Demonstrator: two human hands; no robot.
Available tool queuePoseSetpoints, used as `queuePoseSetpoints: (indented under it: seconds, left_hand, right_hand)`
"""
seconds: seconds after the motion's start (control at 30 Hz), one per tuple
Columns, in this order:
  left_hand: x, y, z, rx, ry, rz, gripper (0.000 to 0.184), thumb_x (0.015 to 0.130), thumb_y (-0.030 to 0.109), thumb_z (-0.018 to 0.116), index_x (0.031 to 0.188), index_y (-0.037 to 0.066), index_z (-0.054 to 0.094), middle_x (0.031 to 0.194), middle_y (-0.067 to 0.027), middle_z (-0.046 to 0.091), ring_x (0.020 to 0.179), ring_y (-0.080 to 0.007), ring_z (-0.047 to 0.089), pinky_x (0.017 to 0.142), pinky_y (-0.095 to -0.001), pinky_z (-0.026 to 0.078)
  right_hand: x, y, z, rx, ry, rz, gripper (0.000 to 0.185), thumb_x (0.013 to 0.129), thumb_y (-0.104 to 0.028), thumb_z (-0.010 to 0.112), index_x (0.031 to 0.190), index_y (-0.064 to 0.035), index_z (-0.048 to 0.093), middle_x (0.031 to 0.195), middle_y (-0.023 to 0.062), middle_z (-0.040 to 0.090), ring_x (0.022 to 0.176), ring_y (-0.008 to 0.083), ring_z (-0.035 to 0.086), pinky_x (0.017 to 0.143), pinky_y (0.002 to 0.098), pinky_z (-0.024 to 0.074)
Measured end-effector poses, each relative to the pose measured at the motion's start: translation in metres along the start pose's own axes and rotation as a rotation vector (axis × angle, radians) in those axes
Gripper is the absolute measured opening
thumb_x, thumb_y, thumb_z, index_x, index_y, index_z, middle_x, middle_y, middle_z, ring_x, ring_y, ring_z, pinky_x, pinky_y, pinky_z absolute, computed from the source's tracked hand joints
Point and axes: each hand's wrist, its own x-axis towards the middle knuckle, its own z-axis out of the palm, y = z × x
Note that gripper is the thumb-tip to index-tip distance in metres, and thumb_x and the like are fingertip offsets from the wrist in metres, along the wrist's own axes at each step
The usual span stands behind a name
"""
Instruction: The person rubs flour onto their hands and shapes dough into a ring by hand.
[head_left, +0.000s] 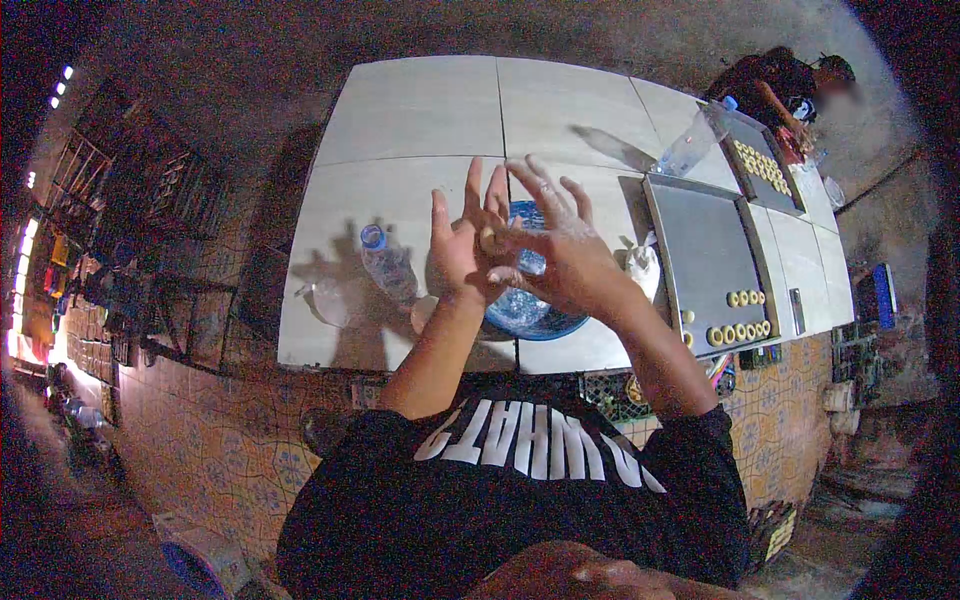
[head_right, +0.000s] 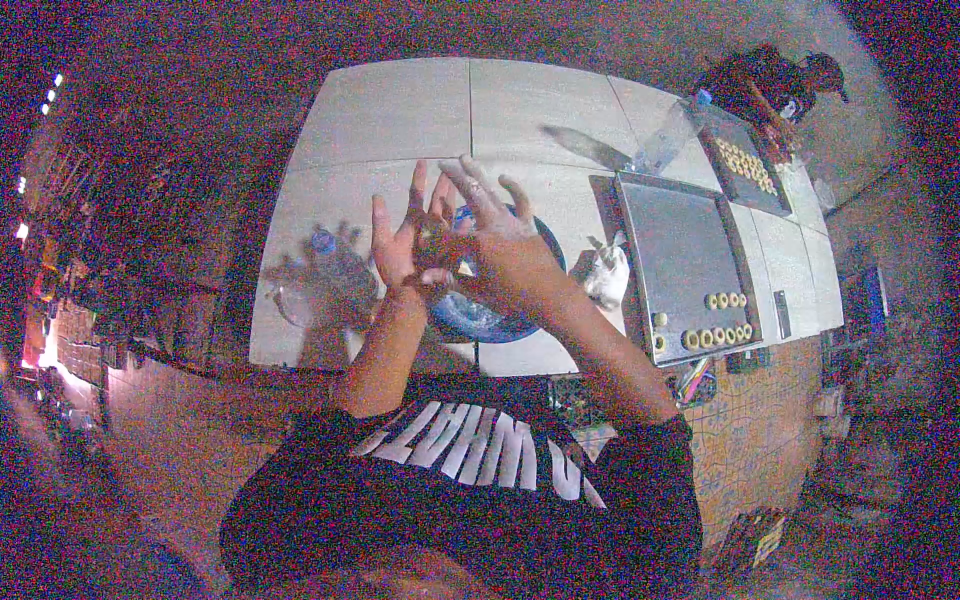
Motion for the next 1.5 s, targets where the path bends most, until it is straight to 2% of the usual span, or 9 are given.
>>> queuePoseSetpoints:
  seconds: [0.13,0.17,0.4,0.8,0.93,0.97,1.07,1.43,1.5]
  left_hand:
    - [0.000,-0.003,-0.009,-0.345,-0.081,-0.099,0.075,0.103,0.069,0.038,0.163,0.026,0.031,0.170,-0.0054,0.026,0.148,-0.0208,0.040,0.116,-0.0424,0.042]
    - [-0.001,-0.005,-0.008,-0.142,-0.005,-0.054,0.075,0.102,0.069,0.038,0.163,0.026,0.031,0.170,-0.0054,0.027,0.147,-0.0204,0.040,0.118,-0.0407,0.039]
    - [0.001,-0.005,-0.003,-0.077,0.025,-0.034,0.076,0.102,0.070,0.037,0.163,0.024,0.032,0.169,-0.0086,0.027,0.138,-0.0177,0.049,0.102,-0.0375,0.054]
    - [-0.001,-0.009,0.002,0.008,0.039,-0.039,0.074,0.104,0.067,0.033,0.163,0.023,0.030,0.169,-0.0104,0.026,0.149,-0.0199,0.035,0.119,-0.0407,0.035]
    - [0.008,-0.001,-0.010,-0.316,-0.305,-0.142,0.074,0.104,0.069,0.033,0.163,0.023,0.031,0.169,-0.0104,0.027,0.149,-0.0216,0.036,0.121,-0.0438,0.034]
    - [0.001,-0.004,-0.010,0.022,-0.095,-0.058,0.075,0.103,0.070,0.033,0.163,0.024,0.031,0.169,-0.0102,0.026,0.150,-0.0215,0.033,0.120,-0.0424,0.034]
    - [-0.001,-0.006,0.006,0.063,0.062,-0.011,0.076,0.102,0.071,0.034,0.163,0.026,0.030,0.170,-0.0095,0.025,0.152,-0.0214,0.029,0.120,-0.0432,0.034]
    - [-0.001,0.001,0.000,0.092,0.045,-0.052,0.075,0.100,0.074,0.033,0.162,0.031,0.034,0.169,-0.0076,0.028,0.147,-0.0193,0.037,0.120,-0.0516,0.026]
    - [0.002,0.001,-0.001,0.059,0.068,-0.046,0.079,0.098,0.077,0.035,0.162,0.030,0.033,0.169,-0.0079,0.028,0.147,-0.0190,0.039,0.109,-0.0558,0.043]
  right_hand:
    - [0.002,0.004,-0.002,-0.032,-0.002,0.036,0.044,0.086,-0.058,0.073,0.118,-0.0281,0.078,0.170,0.0201,0.020,0.158,0.0403,0.018,0.124,0.0618,0.0143]
    - [0.002,0.003,0.000,-0.056,-0.001,0.043,0.044,0.086,-0.058,0.073,0.119,-0.0279,0.078,0.170,0.0197,0.019,0.158,0.0395,0.018,0.124,0.0621,0.0137]
    - [-0.001,0.005,0.004,-0.028,0.017,0.029,0.048,0.088,-0.058,0.072,0.125,-0.0279,0.076,0.171,0.0190,0.016,0.159,0.0386,0.013,0.123,0.0637,0.0134]
    - [-0.001,0.007,-0.002,-0.052,-0.005,0.035,0.041,0.087,-0.055,0.073,0.113,-0.0237,0.079,0.171,0.0185,0.017,0.159,0.0394,0.013,0.122,0.0663,0.0149]
    - [-0.003,0.004,-0.002,0.028,-0.023,0.002,0.040,0.088,-0.057,0.072,0.114,-0.0273,0.079,0.171,0.0176,0.018,0.159,0.0401,0.015,0.122,0.0664,0.0141]
    - [-0.002,0.005,-0.003,-0.031,-0.050,0.010,0.043,0.088,-0.058,0.072,0.116,-0.0269,0.079,0.171,0.0180,0.017,0.158,0.0411,0.014,0.122,0.0666,0.0142]
    - [-0.002,0.006,0.003,-0.033,0.056,0.031,0.044,0.087,-0.060,0.072,0.113,-0.0254,0.080,0.170,0.0171,0.020,0.158,0.0415,0.015,0.122,0.0666,0.0146]
    - [-0.004,0.004,-0.001,0.066,-0.026,-0.029,0.044,0.087,-0.061,0.071,0.114,-0.0280,0.080,0.169,0.0199,0.021,0.159,0.0407,0.012,0.121,0.0674,0.0125]
    - [0.001,0.003,0.003,-0.016,0.015,-0.008,0.044,0.087,-0.061,0.071,0.115,-0.0275,0.080,0.170,0.0206,0.020,0.159,0.0415,0.012,0.121,0.0681,0.0132]
